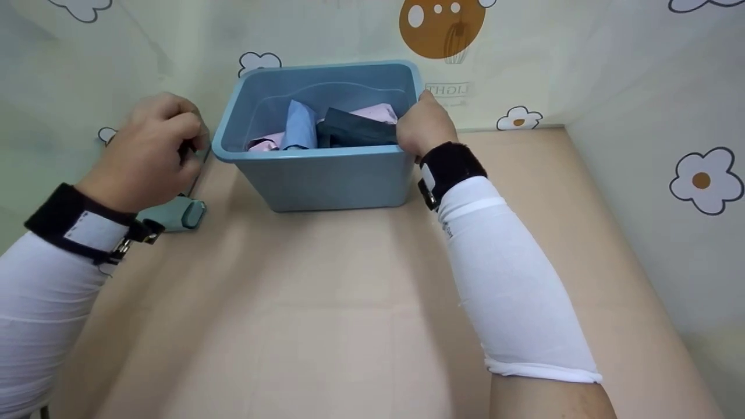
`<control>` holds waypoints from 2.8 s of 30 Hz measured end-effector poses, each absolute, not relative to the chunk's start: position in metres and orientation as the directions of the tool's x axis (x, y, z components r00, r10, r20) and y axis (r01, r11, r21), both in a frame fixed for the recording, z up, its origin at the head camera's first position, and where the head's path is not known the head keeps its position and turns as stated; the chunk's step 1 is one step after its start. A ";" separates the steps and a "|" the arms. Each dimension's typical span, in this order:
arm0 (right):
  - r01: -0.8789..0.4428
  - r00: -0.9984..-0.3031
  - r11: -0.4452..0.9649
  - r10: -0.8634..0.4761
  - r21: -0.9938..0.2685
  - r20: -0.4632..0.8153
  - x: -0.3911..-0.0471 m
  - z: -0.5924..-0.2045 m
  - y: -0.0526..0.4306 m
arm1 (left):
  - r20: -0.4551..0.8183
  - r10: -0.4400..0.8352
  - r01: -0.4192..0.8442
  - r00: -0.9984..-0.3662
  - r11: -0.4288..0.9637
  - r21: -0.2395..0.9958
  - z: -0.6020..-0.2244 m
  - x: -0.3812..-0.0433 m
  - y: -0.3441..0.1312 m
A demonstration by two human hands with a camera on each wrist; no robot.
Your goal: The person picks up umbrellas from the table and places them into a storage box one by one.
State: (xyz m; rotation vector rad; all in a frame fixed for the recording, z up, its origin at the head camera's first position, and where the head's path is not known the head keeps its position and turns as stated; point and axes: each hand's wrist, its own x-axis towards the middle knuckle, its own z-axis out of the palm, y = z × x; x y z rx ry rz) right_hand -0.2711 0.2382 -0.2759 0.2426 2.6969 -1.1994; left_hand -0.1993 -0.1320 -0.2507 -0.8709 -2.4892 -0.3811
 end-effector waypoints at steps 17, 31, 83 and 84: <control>0.237 -0.967 0.661 0.089 -0.712 -0.239 -0.272 -0.276 0.236 | 0.373 0.668 0.695 -0.644 0.715 -0.081 -0.241 -0.231 -0.062; 0.233 -0.968 0.655 0.087 -0.718 -0.235 -0.270 -0.275 0.231 | 0.343 0.725 0.705 -0.597 0.678 -0.207 -0.261 -0.256 -0.039; 0.236 -0.969 0.654 0.096 -0.719 -0.230 -0.271 -0.275 0.232 | -0.145 0.404 0.335 -0.903 0.874 0.351 -0.264 -0.276 0.003; 0.236 -0.968 0.653 0.096 -0.719 -0.231 -0.271 -0.275 0.232 | -0.153 0.414 0.344 -0.897 0.873 0.347 -0.264 -0.276 0.003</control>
